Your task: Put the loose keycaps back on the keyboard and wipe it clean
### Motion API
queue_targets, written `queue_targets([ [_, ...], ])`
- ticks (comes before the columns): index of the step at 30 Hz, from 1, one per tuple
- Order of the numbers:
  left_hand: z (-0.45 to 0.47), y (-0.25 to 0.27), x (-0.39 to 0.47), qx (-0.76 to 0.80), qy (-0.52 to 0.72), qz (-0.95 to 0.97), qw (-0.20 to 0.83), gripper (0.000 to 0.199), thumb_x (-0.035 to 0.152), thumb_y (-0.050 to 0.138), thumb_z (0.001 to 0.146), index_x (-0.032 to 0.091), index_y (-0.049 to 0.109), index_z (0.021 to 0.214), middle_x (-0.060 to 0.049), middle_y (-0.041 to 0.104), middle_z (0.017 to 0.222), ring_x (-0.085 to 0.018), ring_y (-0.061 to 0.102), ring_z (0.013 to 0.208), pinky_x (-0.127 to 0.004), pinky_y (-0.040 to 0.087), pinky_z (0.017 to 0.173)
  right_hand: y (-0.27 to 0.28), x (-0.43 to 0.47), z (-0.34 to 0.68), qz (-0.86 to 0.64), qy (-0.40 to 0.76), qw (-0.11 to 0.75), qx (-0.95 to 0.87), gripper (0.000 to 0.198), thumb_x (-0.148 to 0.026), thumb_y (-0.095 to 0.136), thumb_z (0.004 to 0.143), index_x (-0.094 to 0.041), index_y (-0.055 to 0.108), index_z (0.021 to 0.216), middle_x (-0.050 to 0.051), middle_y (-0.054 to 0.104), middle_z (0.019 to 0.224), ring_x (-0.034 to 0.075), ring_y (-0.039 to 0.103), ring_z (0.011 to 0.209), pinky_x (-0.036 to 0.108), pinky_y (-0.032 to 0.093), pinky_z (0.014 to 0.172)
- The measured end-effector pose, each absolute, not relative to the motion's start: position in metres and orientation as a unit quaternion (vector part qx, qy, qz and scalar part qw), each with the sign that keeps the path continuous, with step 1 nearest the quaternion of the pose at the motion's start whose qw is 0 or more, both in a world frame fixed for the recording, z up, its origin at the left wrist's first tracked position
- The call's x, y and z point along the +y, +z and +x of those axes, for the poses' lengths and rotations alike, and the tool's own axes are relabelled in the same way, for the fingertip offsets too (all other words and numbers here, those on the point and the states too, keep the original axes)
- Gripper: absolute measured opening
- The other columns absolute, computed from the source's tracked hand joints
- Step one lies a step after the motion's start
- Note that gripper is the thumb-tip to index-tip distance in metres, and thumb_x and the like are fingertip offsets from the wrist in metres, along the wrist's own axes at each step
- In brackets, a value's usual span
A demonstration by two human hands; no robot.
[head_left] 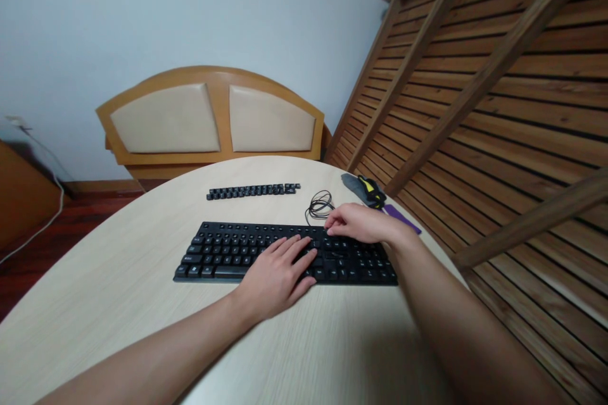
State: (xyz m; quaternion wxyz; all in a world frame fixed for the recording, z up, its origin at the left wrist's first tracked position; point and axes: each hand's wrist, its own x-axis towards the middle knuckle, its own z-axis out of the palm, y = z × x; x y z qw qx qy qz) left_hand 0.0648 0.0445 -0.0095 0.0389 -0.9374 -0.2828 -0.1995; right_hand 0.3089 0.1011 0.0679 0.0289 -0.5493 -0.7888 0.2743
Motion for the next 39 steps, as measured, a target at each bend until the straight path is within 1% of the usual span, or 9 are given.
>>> queue_targets([
  [3,0.062,-0.010,0.044,-0.280,-0.205,-0.937,0.036,0.042,0.038,0.054,0.099,0.015,0.059,0.134,-0.014,0.057,0.142,-0.031,0.052,0.132,-0.049,0.045,0.109,0.066,0.101,0.306,-0.541,0.264,0.007,-0.798,0.023,-0.030,0.064,0.085,-0.016,0.077,0.099,0.004,0.076,0.085,0.019,0.066,0.076,0.026,0.045,0.067],
  [8,0.060,-0.010,0.044,-0.274,-0.200,-0.940,0.033,0.043,0.036,0.054,0.098,0.014,0.058,0.135,-0.014,0.056,0.142,-0.032,0.051,0.133,-0.050,0.046,0.109,0.067,0.102,0.305,-0.537,0.225,-0.007,-0.813,0.021,-0.030,0.066,0.084,-0.019,0.078,0.098,0.005,0.078,0.092,0.020,0.068,0.082,0.026,0.046,0.070],
  [15,0.060,-0.010,0.043,-0.272,-0.211,-0.938,0.031,0.041,0.036,0.053,0.099,0.015,0.058,0.134,-0.013,0.057,0.142,-0.031,0.051,0.133,-0.050,0.046,0.109,0.066,0.103,0.304,-0.539,0.226,-0.020,-0.811,0.022,-0.033,0.067,0.084,-0.020,0.079,0.098,0.005,0.078,0.093,0.021,0.069,0.086,0.026,0.047,0.073],
  [25,0.060,-0.008,0.043,-0.276,-0.191,-0.941,0.030,0.043,0.035,0.054,0.098,0.013,0.058,0.135,-0.014,0.056,0.143,-0.032,0.051,0.133,-0.050,0.045,0.109,0.070,0.098,0.297,-0.562,0.195,-0.035,-0.803,0.015,-0.029,0.071,0.084,-0.022,0.075,0.096,0.003,0.077,0.091,0.019,0.068,0.083,0.025,0.044,0.067],
  [28,0.061,-0.007,0.043,-0.276,-0.190,-0.942,0.031,0.043,0.036,0.053,0.099,0.013,0.058,0.135,-0.014,0.056,0.143,-0.032,0.051,0.133,-0.050,0.045,0.109,0.070,0.097,0.295,-0.569,0.180,-0.038,-0.802,0.015,-0.030,0.073,0.082,-0.023,0.076,0.095,0.002,0.077,0.091,0.020,0.069,0.084,0.026,0.045,0.068],
  [34,0.061,-0.007,0.042,-0.280,-0.189,-0.941,0.029,0.042,0.036,0.053,0.099,0.014,0.058,0.134,-0.014,0.056,0.143,-0.031,0.051,0.133,-0.050,0.045,0.109,0.073,0.098,0.295,-0.557,0.160,-0.050,-0.813,0.013,-0.028,0.071,0.084,-0.024,0.080,0.093,0.004,0.078,0.094,0.021,0.070,0.088,0.026,0.046,0.075],
  [39,0.060,-0.009,0.043,-0.283,-0.187,-0.941,0.024,0.043,0.036,0.053,0.099,0.015,0.057,0.135,-0.013,0.055,0.144,-0.031,0.050,0.134,-0.050,0.044,0.110,0.074,0.097,0.292,-0.575,0.143,-0.058,-0.804,0.014,-0.030,0.074,0.082,-0.025,0.080,0.094,0.004,0.078,0.093,0.023,0.070,0.089,0.027,0.046,0.073],
])
